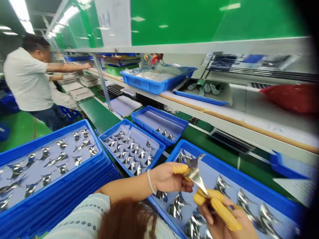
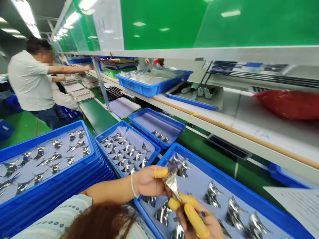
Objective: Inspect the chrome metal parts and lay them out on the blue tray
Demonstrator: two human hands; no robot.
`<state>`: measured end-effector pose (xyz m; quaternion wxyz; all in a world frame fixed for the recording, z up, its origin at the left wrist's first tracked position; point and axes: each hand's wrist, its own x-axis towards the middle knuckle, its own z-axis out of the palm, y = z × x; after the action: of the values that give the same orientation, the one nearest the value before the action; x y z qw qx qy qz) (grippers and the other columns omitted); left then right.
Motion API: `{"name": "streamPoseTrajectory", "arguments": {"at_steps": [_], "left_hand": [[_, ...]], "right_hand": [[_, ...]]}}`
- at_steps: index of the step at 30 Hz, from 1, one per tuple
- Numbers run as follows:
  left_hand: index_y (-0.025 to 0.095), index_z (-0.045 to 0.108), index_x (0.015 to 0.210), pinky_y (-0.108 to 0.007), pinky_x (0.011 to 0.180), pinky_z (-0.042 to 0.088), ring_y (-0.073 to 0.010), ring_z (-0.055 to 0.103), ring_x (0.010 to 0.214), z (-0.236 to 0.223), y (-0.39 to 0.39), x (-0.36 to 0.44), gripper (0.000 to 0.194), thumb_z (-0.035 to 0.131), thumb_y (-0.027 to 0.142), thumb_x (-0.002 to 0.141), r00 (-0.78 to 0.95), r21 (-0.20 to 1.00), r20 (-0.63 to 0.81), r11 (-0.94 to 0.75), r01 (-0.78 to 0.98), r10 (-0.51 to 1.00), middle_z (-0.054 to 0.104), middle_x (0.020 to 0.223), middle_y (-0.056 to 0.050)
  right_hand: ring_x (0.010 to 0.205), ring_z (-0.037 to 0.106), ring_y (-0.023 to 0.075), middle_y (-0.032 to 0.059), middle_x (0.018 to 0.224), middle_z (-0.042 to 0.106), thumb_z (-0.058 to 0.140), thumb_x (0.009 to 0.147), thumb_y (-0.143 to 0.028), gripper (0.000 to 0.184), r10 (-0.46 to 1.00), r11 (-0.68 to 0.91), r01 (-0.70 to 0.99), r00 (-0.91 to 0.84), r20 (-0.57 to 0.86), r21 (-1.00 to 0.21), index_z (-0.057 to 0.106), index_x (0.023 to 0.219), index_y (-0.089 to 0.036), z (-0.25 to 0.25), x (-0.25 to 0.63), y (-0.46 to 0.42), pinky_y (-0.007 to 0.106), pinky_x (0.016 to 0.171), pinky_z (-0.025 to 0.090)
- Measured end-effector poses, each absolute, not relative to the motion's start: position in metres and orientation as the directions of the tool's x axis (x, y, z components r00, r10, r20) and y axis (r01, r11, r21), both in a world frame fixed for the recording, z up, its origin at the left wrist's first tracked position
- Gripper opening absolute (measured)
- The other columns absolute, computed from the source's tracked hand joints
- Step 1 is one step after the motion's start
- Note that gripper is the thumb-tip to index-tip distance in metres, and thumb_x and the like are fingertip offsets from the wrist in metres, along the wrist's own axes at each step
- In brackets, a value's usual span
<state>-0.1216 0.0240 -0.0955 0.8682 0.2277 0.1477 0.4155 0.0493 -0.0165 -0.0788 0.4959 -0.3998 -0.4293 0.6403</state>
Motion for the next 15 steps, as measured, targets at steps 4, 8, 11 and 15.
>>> {"name": "streamPoseTrajectory", "arguments": {"at_steps": [4, 8, 11, 15], "left_hand": [[0.01, 0.061, 0.073, -0.029, 0.066, 0.04, -0.0127, 0.054, 0.06, -0.083, 0.013, -0.126, 0.033, 0.075, 0.039, 0.065, 0.603, 0.509, -0.072, 0.549, -0.663, 0.795, 0.06, 0.066, -0.003], [0.01, 0.06, 0.072, -0.029, 0.064, 0.039, -0.0138, 0.052, 0.059, -0.072, 0.008, -0.129, 0.033, 0.074, 0.04, 0.067, 0.579, 0.561, -0.048, 0.501, -0.659, 0.814, 0.056, 0.063, -0.003], [0.012, 0.057, 0.069, -0.028, 0.063, 0.039, -0.0127, 0.049, 0.058, -0.067, 0.005, -0.13, 0.033, 0.074, 0.04, 0.066, 0.574, 0.587, -0.043, 0.486, -0.648, 0.818, 0.053, 0.061, -0.001], [0.012, 0.057, 0.069, -0.027, 0.064, 0.038, -0.0119, 0.05, 0.059, -0.062, 0.003, -0.127, 0.032, 0.075, 0.038, 0.066, 0.534, 0.595, -0.035, 0.447, -0.668, 0.845, 0.053, 0.062, -0.001]], "right_hand": [[0.042, 0.035, 0.0083, 0.0016, 0.051, 0.052, 0.078, 0.063, -0.047, 0.031, 0.975, -0.123, -0.343, -0.218, -0.048, -0.931, 0.071, 0.069, -0.017, -0.056, 0.033, -0.029, 0.023, 0.041, 0.028], [0.043, 0.032, 0.0086, -0.0007, 0.049, 0.048, 0.074, 0.068, -0.048, 0.03, 0.962, -0.116, -0.319, -0.27, -0.027, -0.941, 0.071, 0.069, -0.017, -0.052, 0.031, -0.036, 0.024, 0.044, 0.026], [0.044, 0.031, 0.0086, -0.0008, 0.049, 0.048, 0.073, 0.068, -0.049, 0.033, 0.964, -0.098, -0.294, -0.264, -0.018, -0.951, 0.07, 0.067, -0.016, -0.051, 0.033, -0.037, 0.024, 0.044, 0.025], [0.044, 0.029, 0.0083, -0.0017, 0.048, 0.047, 0.072, 0.07, -0.048, 0.032, 0.964, -0.099, -0.304, -0.266, -0.015, -0.947, 0.068, 0.068, -0.017, -0.05, 0.035, -0.036, 0.023, 0.045, 0.026]]}}
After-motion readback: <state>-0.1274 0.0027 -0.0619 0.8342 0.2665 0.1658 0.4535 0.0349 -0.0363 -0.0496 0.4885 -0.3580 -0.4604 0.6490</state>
